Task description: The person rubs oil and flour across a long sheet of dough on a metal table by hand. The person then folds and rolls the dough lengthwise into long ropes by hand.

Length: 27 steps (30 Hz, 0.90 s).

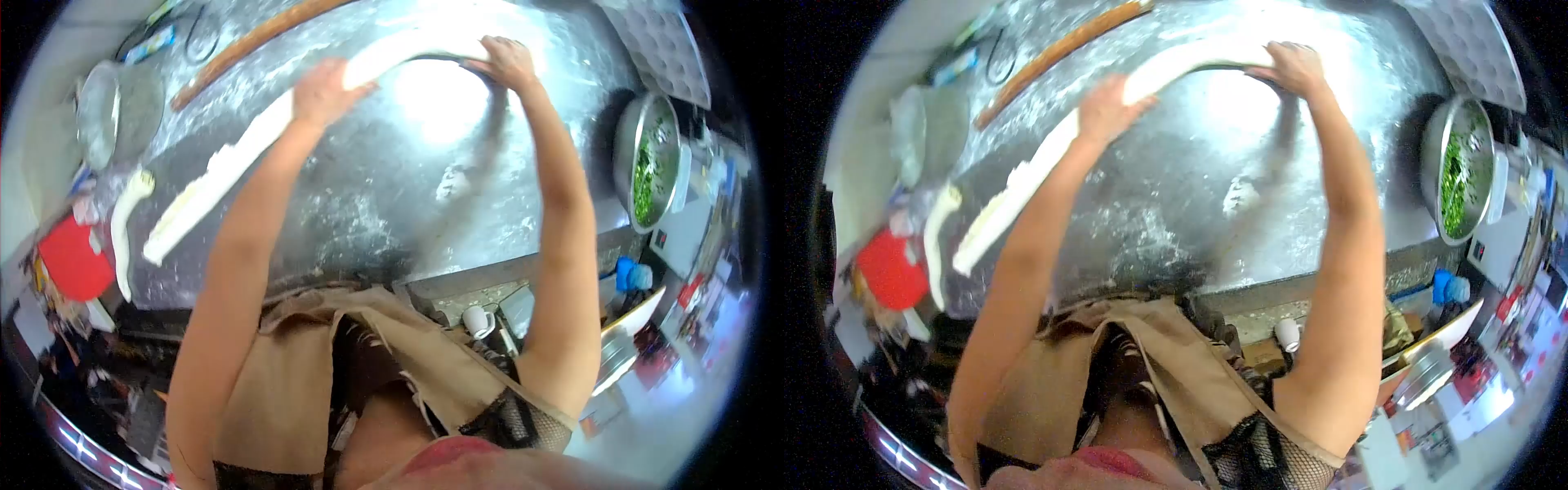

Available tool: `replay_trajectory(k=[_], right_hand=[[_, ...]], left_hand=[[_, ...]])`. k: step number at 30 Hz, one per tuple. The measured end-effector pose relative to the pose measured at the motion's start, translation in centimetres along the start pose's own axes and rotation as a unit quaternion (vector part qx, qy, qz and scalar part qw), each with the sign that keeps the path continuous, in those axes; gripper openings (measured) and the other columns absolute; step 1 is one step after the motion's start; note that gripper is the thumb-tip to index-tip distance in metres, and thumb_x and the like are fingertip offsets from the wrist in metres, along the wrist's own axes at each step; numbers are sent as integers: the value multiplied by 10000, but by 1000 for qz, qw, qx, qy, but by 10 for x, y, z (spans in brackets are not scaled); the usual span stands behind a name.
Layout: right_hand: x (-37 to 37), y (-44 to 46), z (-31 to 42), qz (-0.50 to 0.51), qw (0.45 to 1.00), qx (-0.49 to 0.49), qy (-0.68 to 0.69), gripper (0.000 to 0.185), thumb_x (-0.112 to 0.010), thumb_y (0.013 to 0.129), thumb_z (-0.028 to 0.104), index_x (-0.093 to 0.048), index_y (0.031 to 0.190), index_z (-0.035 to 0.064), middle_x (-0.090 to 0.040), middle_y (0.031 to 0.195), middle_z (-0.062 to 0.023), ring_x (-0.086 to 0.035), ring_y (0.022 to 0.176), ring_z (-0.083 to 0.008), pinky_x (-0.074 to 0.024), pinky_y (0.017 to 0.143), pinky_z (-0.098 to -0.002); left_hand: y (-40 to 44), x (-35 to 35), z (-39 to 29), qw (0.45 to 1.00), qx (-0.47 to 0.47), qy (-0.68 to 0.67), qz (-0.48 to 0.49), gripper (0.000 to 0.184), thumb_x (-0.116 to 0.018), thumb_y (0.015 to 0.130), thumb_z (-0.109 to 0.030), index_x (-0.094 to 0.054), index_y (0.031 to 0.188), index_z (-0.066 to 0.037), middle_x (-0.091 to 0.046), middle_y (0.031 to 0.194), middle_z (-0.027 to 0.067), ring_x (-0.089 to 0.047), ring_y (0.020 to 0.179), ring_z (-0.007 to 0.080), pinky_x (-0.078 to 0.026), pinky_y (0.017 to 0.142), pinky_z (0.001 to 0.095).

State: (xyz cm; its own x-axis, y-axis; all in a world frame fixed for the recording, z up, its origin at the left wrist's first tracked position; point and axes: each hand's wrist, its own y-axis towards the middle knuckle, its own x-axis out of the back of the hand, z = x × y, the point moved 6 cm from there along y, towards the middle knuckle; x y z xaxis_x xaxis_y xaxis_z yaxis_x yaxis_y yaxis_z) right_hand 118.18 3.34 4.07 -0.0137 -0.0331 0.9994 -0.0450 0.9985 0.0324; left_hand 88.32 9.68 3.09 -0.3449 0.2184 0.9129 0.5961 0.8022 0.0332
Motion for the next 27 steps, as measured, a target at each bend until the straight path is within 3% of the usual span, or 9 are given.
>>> replay_trajectory(k=[2,5,7,10,11,14,19,22,27], right_hand=[[2,-39,-18,-19,997,69,25,571,-637,760,571,-634,1066,89,-661,891,-130,-628,875,-332,-502,775,-413],[21,-84,-35,199,978,14,-56,546,-679,793,333,-493,1284,187,-606,1133,-124,-544,1104,-311,-393,961,-470],[19,-109,-52,305,945,-70,-90,625,-694,781,219,-434,1349,200,-550,1240,-150,-491,1192,-324,-378,1000,-459],[27,-147,-23,190,957,-150,-157,716,-691,757,153,-375,1399,189,-462,1342,-185,-394,1288,-360,-345,1048,-464],[27,-154,5,130,982,-134,-40,780,-686,743,149,-319,1431,145,-387,1402,-207,-307,1345,-382,-313,1080,-472],[51,-153,176,-33,970,-47,236,613,-673,749,137,-463,1317,46,-466,1332,-195,-342,1314,-400,-310,1074,-493],[22,-129,407,-16,970,79,230,578,-599,845,442,-463,1348,192,-338,1454,-136,-302,1349,-346,-211,1112,-515],[3,-67,434,-2,989,28,147,585,-499,867,530,-457,1357,213,-390,1430,-131,-309,1350,-331,-208,1103,-527],[-3,1,425,-49,991,-79,95,503,-445,916,418,-487,1321,123,-444,1381,-170,-387,1294,-367,-249,1075,-552]], left_hand=[[-39,-15,-37,983,6,-86,160,536,-653,750,-562,-654,980,-78,-640,959,143,-623,898,333,-503,760,432],[-92,-41,-107,974,-91,-97,185,582,-647,760,-589,-621,1003,-60,-599,1014,126,-569,1015,291,-462,833,426],[-93,-47,-122,965,-52,-106,233,580,-652,769,-560,-586,1076,-73,-564,1072,112,-534,1072,277,-444,892,414],[-108,-32,-113,974,-66,-120,180,600,-672,770,-513,-548,1165,-78,-542,1146,117,-523,1097,284,-404,961,431],[-123,-8,-102,982,-114,-117,91,616,-679,766,-501,-529,1200,-91,-522,1188,119,-502,1131,286,-378,987,447],[-196,31,-20,988,-125,-93,0,601,-733,696,-419,-546,1210,-169,-518,1221,82,-493,1133,287,-347,971,502],[-325,104,180,960,139,194,-148,498,-708,729,-392,-562,1154,-175,-498,1186,73,-403,1207,300,-232,983,615],[-303,120,242,971,124,174,-103,388,-647,793,-376,-595,1104,-151,-492,1217,86,-404,1209,315,-246,1010,566],[-203,132,290,960,241,95,-104,317,-611,811,-437,-612,956,-155,-552,1135,88,-462,1155,294,-286,1010,495]])
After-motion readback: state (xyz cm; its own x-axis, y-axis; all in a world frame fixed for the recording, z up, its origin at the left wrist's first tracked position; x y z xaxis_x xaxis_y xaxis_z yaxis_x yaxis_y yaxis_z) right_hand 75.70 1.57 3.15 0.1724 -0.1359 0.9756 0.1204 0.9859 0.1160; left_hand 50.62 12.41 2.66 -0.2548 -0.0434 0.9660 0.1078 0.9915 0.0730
